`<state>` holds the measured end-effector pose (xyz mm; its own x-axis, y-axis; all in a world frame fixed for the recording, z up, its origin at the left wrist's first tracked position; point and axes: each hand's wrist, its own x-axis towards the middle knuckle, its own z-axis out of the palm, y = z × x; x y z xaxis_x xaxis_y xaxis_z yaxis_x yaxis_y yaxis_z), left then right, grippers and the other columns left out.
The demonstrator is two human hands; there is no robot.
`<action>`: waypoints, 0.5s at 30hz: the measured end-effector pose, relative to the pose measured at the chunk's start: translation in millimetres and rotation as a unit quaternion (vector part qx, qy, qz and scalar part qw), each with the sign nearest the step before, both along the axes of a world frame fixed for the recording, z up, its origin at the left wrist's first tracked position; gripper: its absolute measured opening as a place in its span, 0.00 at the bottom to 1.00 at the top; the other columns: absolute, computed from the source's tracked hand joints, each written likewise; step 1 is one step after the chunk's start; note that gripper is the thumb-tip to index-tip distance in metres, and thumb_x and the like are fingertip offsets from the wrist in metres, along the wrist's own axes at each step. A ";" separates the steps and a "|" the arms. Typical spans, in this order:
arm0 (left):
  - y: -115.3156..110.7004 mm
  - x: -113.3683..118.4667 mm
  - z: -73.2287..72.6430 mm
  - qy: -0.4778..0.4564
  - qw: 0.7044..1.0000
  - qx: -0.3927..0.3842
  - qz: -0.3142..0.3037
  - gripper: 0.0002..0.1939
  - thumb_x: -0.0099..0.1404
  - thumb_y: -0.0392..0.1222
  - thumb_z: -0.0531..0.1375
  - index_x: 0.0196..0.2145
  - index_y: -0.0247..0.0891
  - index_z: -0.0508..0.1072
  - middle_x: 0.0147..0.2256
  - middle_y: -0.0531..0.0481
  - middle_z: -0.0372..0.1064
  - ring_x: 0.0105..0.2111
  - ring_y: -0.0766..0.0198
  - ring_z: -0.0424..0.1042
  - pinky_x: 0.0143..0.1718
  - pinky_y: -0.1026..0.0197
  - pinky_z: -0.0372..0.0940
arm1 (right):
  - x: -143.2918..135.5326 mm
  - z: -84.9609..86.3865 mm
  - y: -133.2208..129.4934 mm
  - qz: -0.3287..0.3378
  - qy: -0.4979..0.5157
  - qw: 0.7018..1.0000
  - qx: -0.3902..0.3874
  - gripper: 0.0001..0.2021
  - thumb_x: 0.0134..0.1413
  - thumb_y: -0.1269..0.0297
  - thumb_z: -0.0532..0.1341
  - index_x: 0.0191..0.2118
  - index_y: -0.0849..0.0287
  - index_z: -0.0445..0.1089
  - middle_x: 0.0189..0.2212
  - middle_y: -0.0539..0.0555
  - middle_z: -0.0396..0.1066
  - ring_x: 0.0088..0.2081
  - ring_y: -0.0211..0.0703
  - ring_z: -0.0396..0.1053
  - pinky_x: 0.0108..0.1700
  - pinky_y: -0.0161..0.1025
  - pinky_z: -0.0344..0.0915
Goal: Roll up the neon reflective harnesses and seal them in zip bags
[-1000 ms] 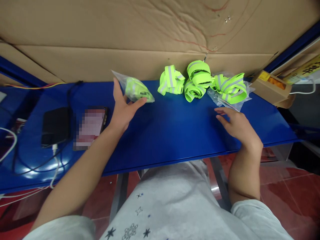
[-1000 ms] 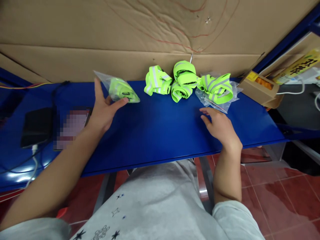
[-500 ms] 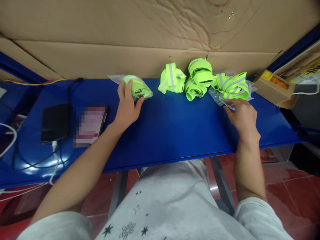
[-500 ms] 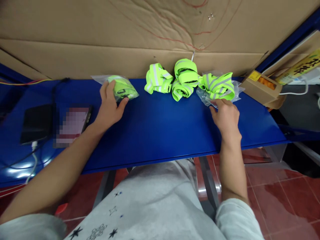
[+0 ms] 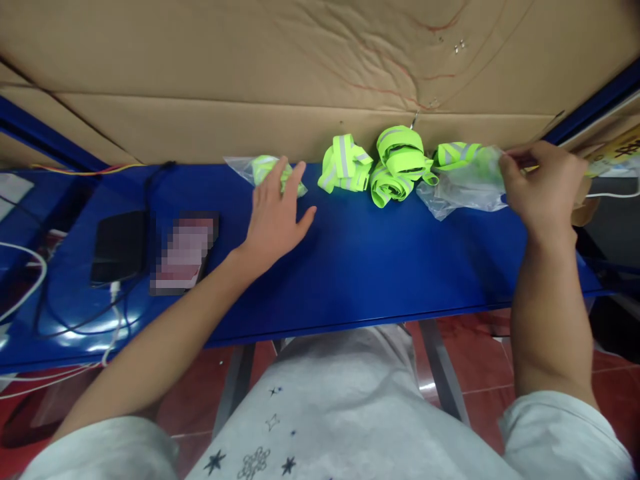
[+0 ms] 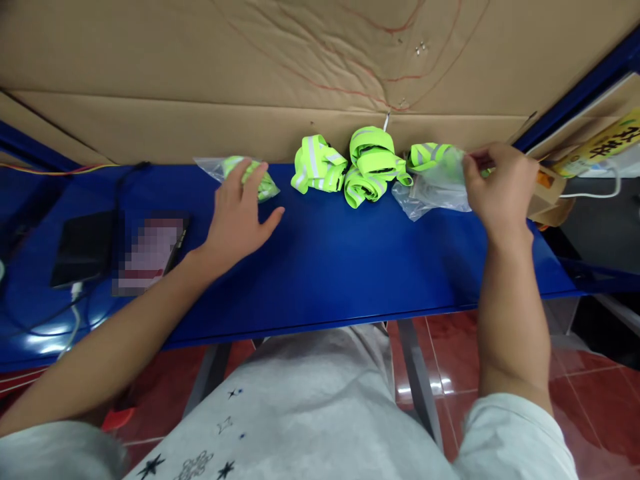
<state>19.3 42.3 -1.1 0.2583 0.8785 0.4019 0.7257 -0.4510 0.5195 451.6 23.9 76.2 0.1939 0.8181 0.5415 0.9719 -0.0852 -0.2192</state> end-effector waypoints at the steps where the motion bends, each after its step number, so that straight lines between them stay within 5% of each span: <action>1: 4.6 6.8 -0.1 -0.007 1.000 -0.002 -0.029 0.42 0.66 0.52 0.65 0.73 0.42 0.56 0.75 0.36 0.44 0.76 0.35 0.42 0.76 0.33 0.39 | 1.5 0.9 -0.6 -0.003 0.002 1.000 0.001 0.11 0.64 0.66 0.63 0.47 0.63 0.81 0.44 0.64 0.82 0.44 0.47 0.80 0.48 0.39 0.68; 5: 46.2 37.7 -8.6 -0.054 0.992 -0.014 -0.114 0.52 0.63 0.52 0.69 0.75 0.39 0.47 0.75 0.32 0.43 0.76 0.39 0.43 0.76 0.37 0.41 | 8.4 -6.7 -6.8 0.041 -0.023 0.999 -0.023 0.10 0.63 0.65 0.65 0.47 0.60 0.82 0.45 0.63 0.82 0.44 0.49 0.79 0.47 0.40 0.67; 7: 73.3 54.7 -14.3 -0.097 0.989 -0.044 -0.107 0.64 0.51 0.52 0.77 0.75 0.40 0.45 0.75 0.30 0.40 0.76 0.34 0.41 0.75 0.34 0.42 | 10.9 -12.8 -9.9 0.095 -0.046 0.990 -0.090 0.10 0.62 0.65 0.66 0.46 0.59 0.82 0.44 0.61 0.82 0.43 0.50 0.78 0.45 0.42 0.66; 9: 95.7 70.0 -18.6 -0.125 0.986 -0.082 -0.078 0.68 0.44 0.46 0.80 0.74 0.38 0.46 0.71 0.27 0.49 0.72 0.31 0.50 0.73 0.33 0.47 | 9.3 -17.1 -11.7 0.157 -0.065 0.968 -0.185 0.07 0.59 0.65 0.67 0.42 0.57 0.82 0.41 0.59 0.83 0.40 0.50 0.77 0.42 0.42 0.66; 11: 108.2 80.6 -20.5 -0.123 0.986 -0.105 -0.049 0.59 0.47 0.43 0.78 0.70 0.40 0.53 0.66 0.31 0.58 0.68 0.33 0.57 0.70 0.32 0.52 | 0.3 -17.8 -12.4 0.206 -0.073 0.947 -0.237 0.07 0.59 0.65 0.67 0.41 0.56 0.82 0.38 0.57 0.82 0.38 0.50 0.77 0.41 0.43 0.66; 15: 100.0 81.6 -18.8 -0.090 0.991 -0.099 -0.008 0.42 0.53 0.43 0.75 0.61 0.41 0.63 0.60 0.35 0.62 0.64 0.39 0.62 0.67 0.35 0.59 | -46.5 -12.0 -11.8 0.297 -0.072 0.933 -0.190 0.14 0.68 0.57 0.59 0.49 0.55 0.80 0.43 0.56 0.81 0.42 0.53 0.78 0.46 0.48 0.71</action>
<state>100.9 142.4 -20.0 0.2125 0.9411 0.2629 0.6076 -0.3380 0.7187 405.1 12.0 64.2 -0.4077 0.8960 0.1759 0.8894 0.4332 -0.1456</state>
